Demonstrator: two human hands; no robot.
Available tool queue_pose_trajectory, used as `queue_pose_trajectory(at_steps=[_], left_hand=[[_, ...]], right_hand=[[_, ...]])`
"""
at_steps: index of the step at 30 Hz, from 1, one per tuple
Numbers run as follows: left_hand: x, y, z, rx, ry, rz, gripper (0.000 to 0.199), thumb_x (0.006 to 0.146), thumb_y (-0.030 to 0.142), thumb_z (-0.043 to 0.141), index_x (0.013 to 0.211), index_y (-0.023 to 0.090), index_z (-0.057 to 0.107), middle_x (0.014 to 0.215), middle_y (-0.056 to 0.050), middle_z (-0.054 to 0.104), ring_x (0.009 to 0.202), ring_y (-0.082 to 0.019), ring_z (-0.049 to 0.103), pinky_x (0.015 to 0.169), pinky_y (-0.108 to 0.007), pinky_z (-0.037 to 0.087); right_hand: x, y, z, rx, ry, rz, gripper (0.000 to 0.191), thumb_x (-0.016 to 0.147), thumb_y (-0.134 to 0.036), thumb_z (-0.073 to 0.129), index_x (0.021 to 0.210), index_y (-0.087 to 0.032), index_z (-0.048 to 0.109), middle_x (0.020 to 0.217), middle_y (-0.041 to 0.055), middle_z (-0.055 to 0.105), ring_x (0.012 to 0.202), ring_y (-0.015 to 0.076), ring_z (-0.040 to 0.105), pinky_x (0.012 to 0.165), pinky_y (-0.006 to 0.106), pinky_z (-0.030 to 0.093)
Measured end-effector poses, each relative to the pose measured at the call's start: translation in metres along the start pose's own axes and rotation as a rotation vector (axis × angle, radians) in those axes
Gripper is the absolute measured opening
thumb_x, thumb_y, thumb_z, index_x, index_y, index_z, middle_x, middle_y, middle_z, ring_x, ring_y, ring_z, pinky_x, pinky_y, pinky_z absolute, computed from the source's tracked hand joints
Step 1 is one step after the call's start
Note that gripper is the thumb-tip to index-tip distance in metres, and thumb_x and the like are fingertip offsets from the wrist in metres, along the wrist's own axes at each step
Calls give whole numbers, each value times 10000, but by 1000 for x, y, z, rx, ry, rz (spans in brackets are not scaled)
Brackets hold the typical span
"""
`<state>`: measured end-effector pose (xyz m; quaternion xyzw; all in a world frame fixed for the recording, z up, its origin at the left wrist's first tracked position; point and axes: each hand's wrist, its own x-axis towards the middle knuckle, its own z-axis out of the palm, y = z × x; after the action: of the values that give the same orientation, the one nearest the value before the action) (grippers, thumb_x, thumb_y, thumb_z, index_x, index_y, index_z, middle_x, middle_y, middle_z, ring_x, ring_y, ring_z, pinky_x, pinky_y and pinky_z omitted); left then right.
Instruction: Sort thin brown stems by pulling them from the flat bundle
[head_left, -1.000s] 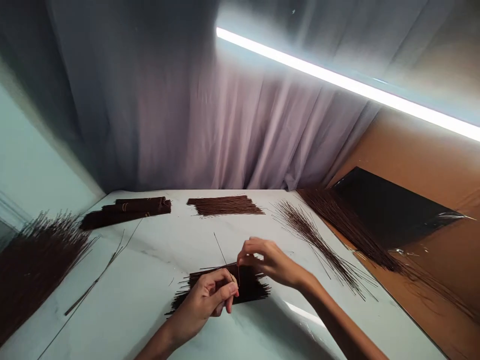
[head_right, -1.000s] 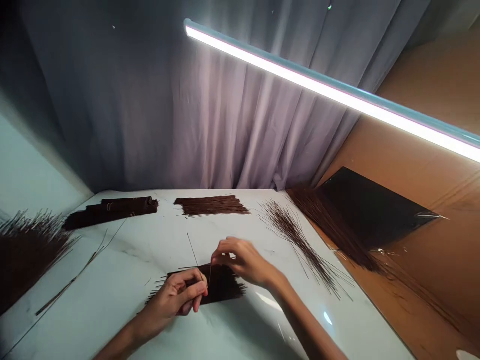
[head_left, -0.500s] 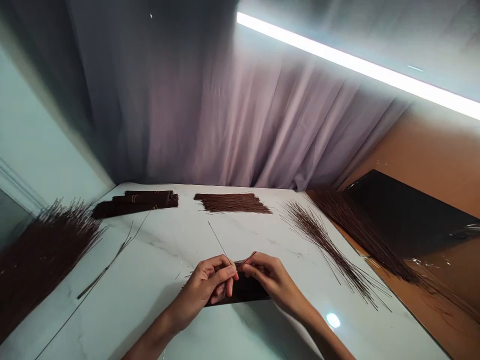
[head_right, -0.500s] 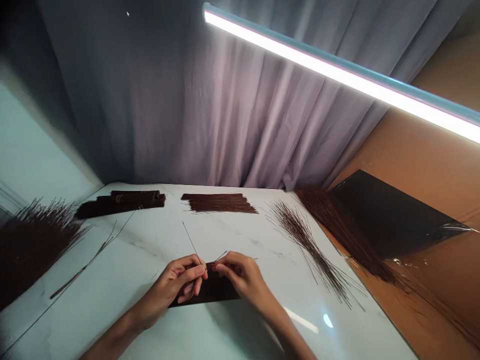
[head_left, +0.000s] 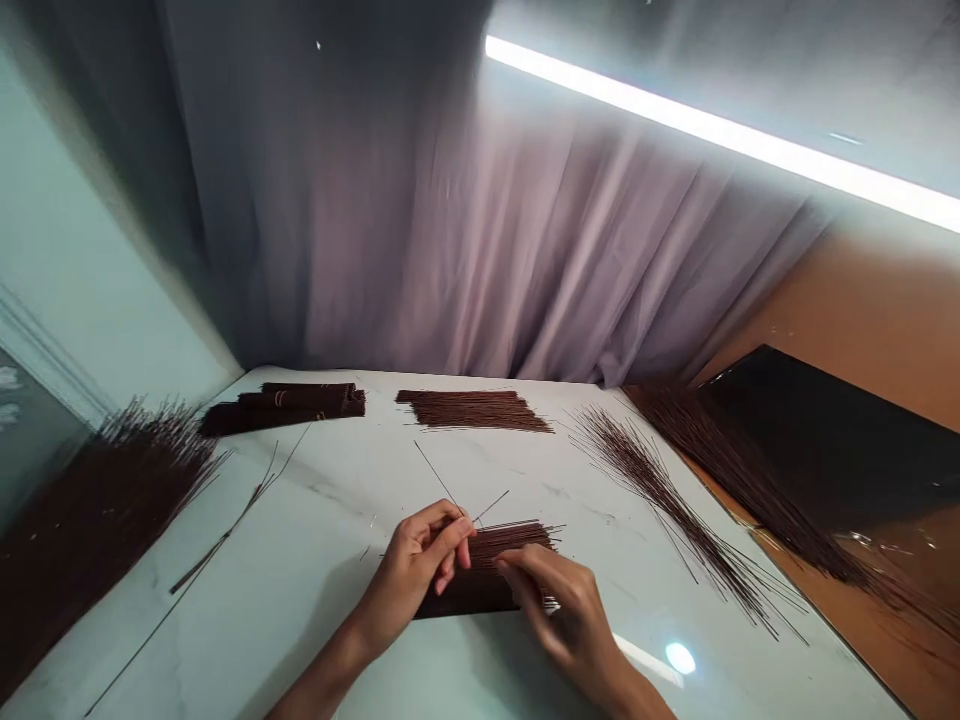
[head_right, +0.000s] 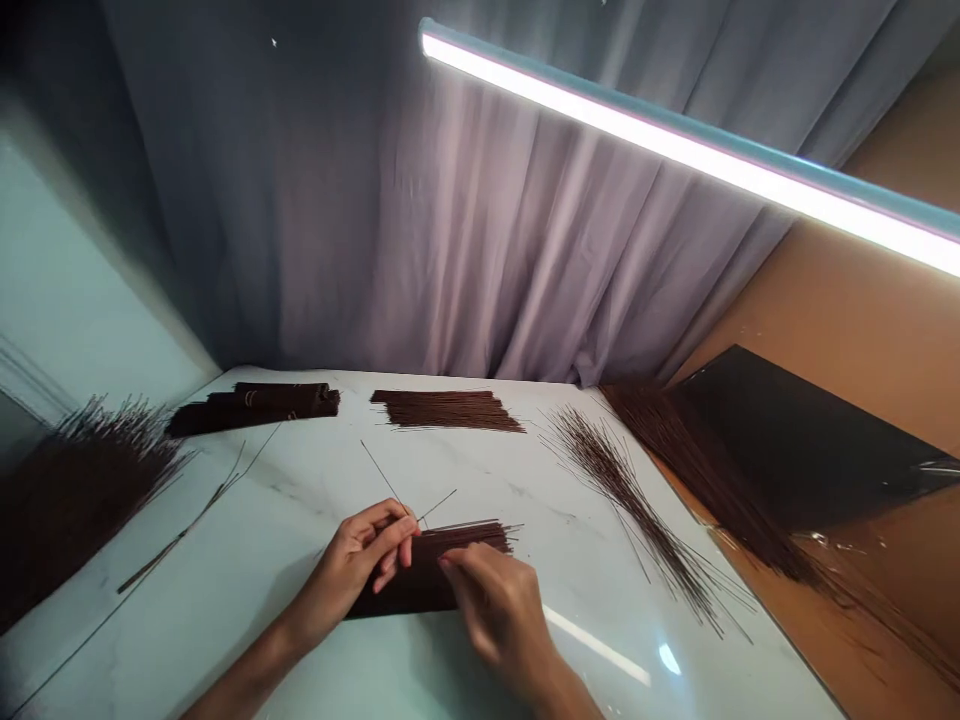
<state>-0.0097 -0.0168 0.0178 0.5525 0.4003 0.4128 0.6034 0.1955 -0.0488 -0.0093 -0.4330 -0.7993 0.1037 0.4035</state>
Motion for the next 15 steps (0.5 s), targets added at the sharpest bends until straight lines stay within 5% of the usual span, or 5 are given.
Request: queue_pose_trajectory(at_steps=[4, 10, 15], left_hand=[[-4, 2, 6, -193, -66, -75, 258, 935, 403, 631, 827, 172, 663, 630, 24, 566, 497, -85, 341, 436, -187, 273], [-8, -4, 7, -63, -233, -141, 243, 949, 338, 597, 779, 170, 638, 596, 20, 568, 501, -86, 313, 470, -214, 220], [-2, -12, 5, 165, 9, -20, 354, 978, 407, 565, 706, 181, 566, 623, 44, 498, 526, -86, 328, 489, -225, 222]], right_hand=[[13, 10, -4, 226, -170, 219, 351, 1051, -381, 458, 874, -193, 696, 729, 22, 694, 635, 143, 625, 589, 241, 489], [65, 22, -39, 198, -351, 56, 305, 1049, -357, 488, 913, -215, 722, 858, 21, 730, 782, 152, 650, 714, 250, 498], [52, 12, -39, -83, -210, -133, 308, 1047, -228, 432, 937, -207, 719, 745, 39, 662, 687, 165, 566, 658, 282, 408]])
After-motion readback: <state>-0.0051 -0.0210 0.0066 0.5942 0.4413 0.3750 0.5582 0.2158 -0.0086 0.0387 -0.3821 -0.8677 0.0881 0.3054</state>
